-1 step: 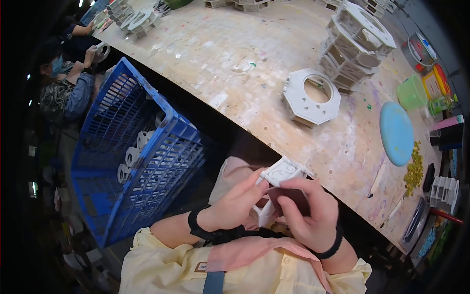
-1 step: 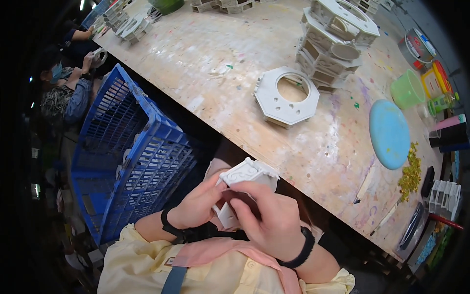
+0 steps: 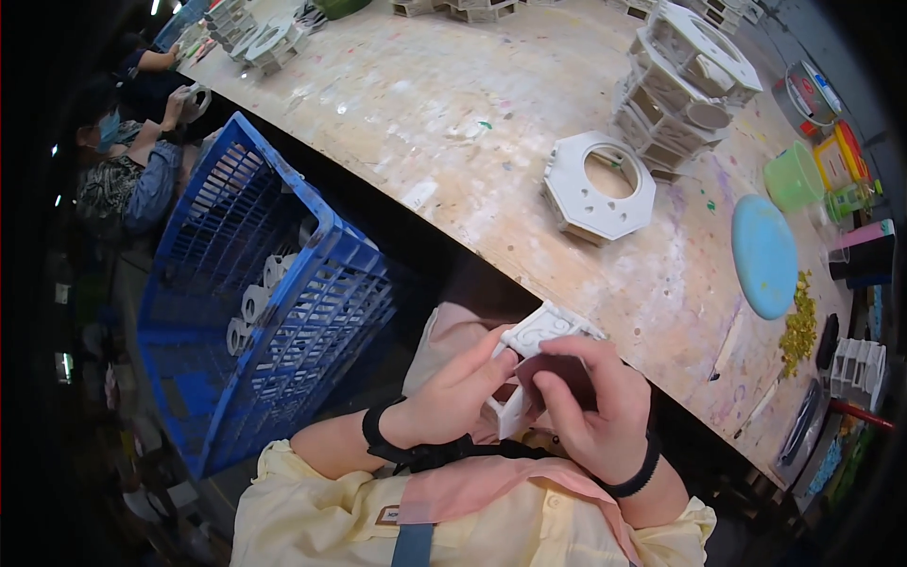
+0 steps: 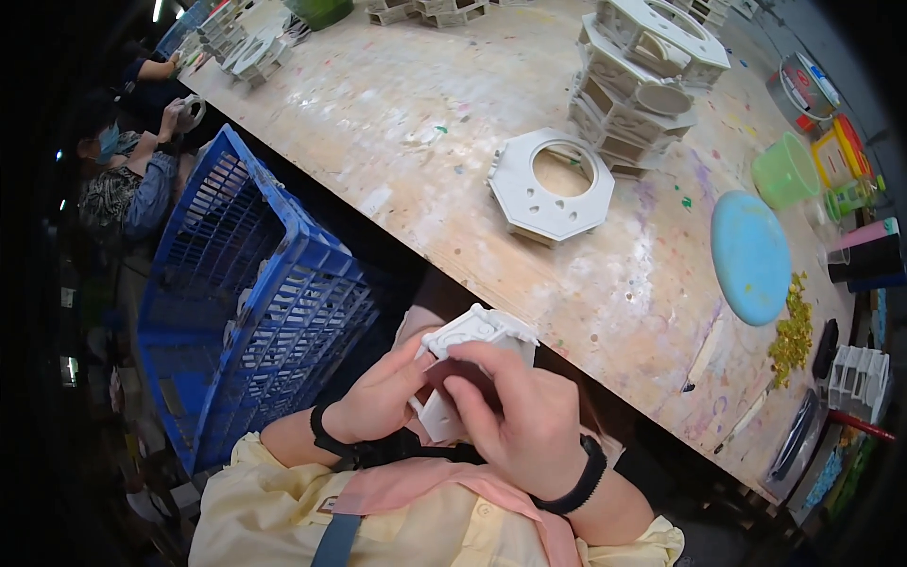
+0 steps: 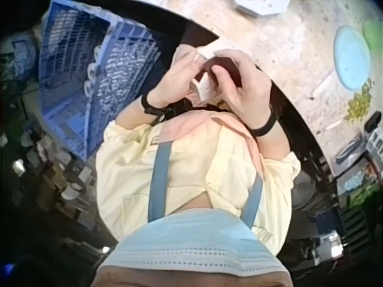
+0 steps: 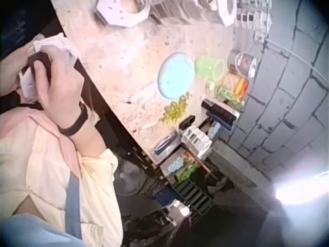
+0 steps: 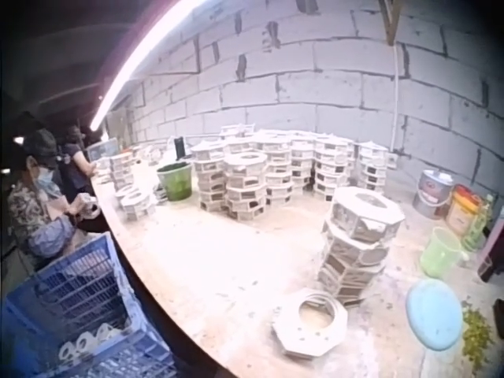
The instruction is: Sand the edges and surfaces of white molded plastic components to smooth them.
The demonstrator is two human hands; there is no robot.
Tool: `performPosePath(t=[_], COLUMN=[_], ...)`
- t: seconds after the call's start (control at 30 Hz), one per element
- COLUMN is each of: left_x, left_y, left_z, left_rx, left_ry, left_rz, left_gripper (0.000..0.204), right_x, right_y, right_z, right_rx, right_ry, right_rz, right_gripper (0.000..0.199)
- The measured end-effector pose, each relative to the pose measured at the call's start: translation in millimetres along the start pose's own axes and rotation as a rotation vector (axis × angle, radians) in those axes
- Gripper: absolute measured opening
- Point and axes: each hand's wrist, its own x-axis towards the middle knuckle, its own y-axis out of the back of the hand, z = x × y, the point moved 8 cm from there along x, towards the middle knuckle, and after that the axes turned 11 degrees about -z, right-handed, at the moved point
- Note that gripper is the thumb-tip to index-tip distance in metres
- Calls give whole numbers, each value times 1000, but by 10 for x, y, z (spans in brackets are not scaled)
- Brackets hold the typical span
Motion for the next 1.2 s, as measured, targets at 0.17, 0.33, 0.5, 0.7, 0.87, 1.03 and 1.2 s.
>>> performPosePath(t=[0.17,0.33,0.5,0.7,0.87,1.03,1.2], left_x=[27,73,-2,7,16,49,102], left_y=[48,89,135,178,193,237,330], left_z=[39,55,72,71,60,47,67], left_rx=[-95,-421,-442,-485,-469,-505,-425], left_ry=[-117,-255,-202,-223,-218,-185,-238], left_rz=[-21,-184,-253,-276,-271,-246,-201], left_gripper=[46,58,60,60,62,67,57], right_x=[-112,-281,-267,-279,-248,-243,-228], right_y=[387,512,416,168,-1,-5,55], right_z=[274,361,572,666,635,590,539], right_rx=[-94,-34,-26,259,329,420,303], right_ry=[-203,-197,-314,-359,-362,-378,-361], right_rz=[270,350,118,-119,-327,-301,-259], right_gripper=[24,28,12,16,23,25,27])
